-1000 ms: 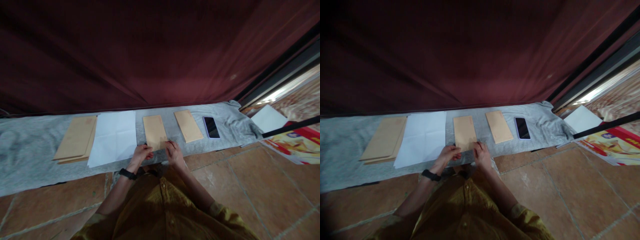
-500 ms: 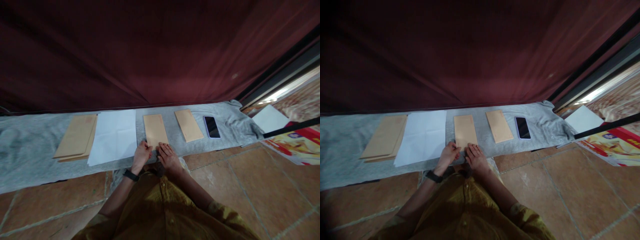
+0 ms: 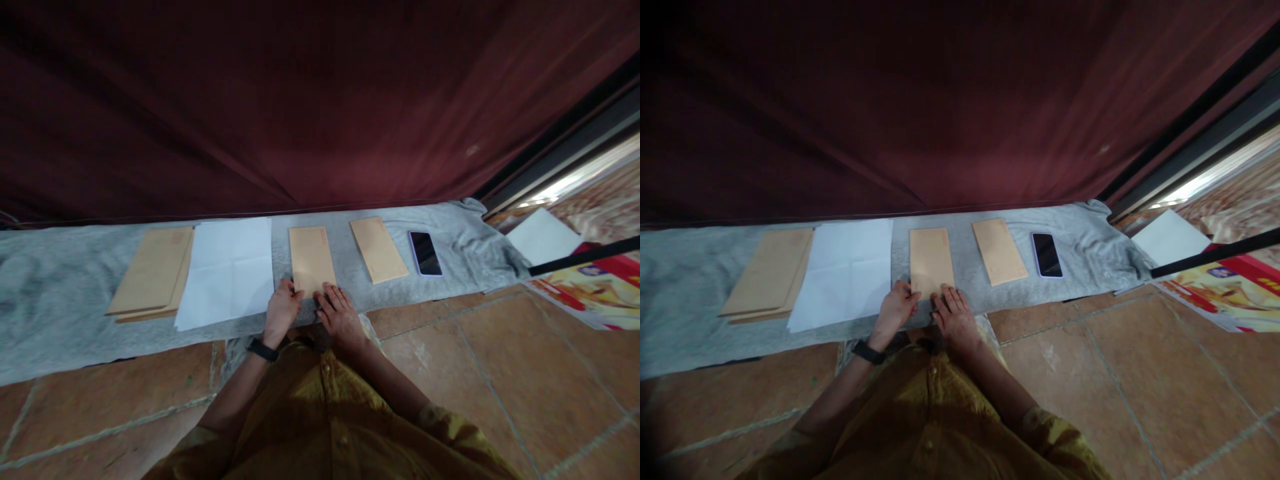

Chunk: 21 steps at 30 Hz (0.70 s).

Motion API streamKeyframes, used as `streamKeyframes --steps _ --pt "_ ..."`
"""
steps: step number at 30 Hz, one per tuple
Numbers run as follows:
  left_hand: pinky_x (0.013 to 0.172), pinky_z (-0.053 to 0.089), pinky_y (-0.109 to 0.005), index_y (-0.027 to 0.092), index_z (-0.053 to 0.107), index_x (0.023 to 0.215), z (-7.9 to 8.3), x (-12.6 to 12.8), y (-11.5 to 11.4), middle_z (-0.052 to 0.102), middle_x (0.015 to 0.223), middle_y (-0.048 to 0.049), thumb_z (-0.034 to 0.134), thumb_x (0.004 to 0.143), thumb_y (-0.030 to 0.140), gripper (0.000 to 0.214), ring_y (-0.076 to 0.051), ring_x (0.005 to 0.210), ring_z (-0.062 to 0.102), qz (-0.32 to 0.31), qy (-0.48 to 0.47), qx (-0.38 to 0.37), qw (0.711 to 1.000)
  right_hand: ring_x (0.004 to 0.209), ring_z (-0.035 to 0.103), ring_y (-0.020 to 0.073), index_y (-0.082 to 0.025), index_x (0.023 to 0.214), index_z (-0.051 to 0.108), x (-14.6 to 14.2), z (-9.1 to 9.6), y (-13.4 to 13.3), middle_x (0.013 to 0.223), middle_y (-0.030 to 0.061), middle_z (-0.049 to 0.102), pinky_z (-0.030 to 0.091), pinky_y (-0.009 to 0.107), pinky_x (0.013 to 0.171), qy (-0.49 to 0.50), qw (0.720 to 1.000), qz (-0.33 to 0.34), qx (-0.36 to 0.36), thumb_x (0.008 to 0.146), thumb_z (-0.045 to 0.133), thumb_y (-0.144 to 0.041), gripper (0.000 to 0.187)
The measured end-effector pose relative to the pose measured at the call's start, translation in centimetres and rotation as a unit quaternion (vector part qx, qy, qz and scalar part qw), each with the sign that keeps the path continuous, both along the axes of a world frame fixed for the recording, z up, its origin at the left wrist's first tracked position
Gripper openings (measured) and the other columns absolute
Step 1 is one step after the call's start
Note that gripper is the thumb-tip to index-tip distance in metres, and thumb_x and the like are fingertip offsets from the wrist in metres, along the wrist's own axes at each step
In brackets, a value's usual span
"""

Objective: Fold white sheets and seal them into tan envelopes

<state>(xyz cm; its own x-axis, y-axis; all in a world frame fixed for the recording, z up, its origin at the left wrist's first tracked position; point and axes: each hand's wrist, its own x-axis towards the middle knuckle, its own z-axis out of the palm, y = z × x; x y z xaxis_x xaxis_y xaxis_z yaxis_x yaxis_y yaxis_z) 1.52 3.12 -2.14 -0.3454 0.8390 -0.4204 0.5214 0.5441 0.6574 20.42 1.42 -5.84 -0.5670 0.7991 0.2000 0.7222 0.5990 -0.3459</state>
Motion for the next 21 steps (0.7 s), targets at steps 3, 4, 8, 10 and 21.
streamKeyframes --steps 3,4,8,10,21 --pt "0.059 0.045 -0.026 0.019 0.053 0.115 0.1 0.1 -0.1 0.067 0.068 0.0005 0.057 0.090 0.030 0.028 -0.018 0.061 0.067 -0.016 0.039 0.007 0.999 0.150 0.032 0.0275 -0.019 0.150 0.048 0.1 0.0 0.0 0.163 0.0136 0.033 0.032 0.049 0.121 0.001 1.000 0.001 0.000 0.102 0.049 -0.032 0.050" --pt "0.060 0.045 -0.026 0.018 0.052 0.116 0.2 0.2 -0.1 0.069 0.071 -0.0010 0.057 0.090 0.031 0.029 -0.019 0.063 0.068 -0.019 0.051 0.008 0.999 0.150 0.032 0.0274 -0.018 0.150 0.047 0.1 0.0 0.0 0.163 0.0134 0.033 0.032 0.049 0.121 0.001 1.000 0.002 0.000 0.102 0.049 -0.032 0.050" --pt "0.063 0.045 -0.027 0.017 0.052 0.119 0.6 0.5 -0.2 0.073 0.083 -0.0055 0.055 0.092 0.031 0.031 -0.020 0.069 0.070 -0.028 0.087 0.006 0.996 0.150 0.033 0.0265 -0.017 0.151 0.047 0.2 0.1 0.0 0.162 0.0134 0.036 0.031 0.048 0.122 0.003 1.000 0.002 -0.003 0.103 0.048 -0.031 0.050" --pt "0.063 0.046 -0.027 0.017 0.052 0.121 0.9 0.6 -0.3 0.074 0.086 -0.0067 0.055 0.093 0.031 0.032 -0.020 0.071 0.071 -0.032 0.102 0.003 0.994 0.149 0.034 0.0262 -0.015 0.151 0.046 0.2 0.1 0.0 0.160 0.0142 0.039 0.031 0.049 0.122 0.005 1.000 -0.004 -0.004 0.103 0.047 -0.030 0.050" --pt "0.072 0.051 -0.033 0.016 0.050 0.128 2.3 1.6 -1.1 0.076 0.093 -0.0142 0.047 0.097 0.037 0.038 -0.030 0.088 0.075 -0.107 0.267 -0.009 0.958 0.148 0.036 0.0261 -0.012 0.150 0.047 0.5 0.4 0.0 0.158 0.0152 0.041 0.031 0.048 0.123 0.010 1.000 -0.003 -0.009 0.103 0.046 -0.030 0.050"
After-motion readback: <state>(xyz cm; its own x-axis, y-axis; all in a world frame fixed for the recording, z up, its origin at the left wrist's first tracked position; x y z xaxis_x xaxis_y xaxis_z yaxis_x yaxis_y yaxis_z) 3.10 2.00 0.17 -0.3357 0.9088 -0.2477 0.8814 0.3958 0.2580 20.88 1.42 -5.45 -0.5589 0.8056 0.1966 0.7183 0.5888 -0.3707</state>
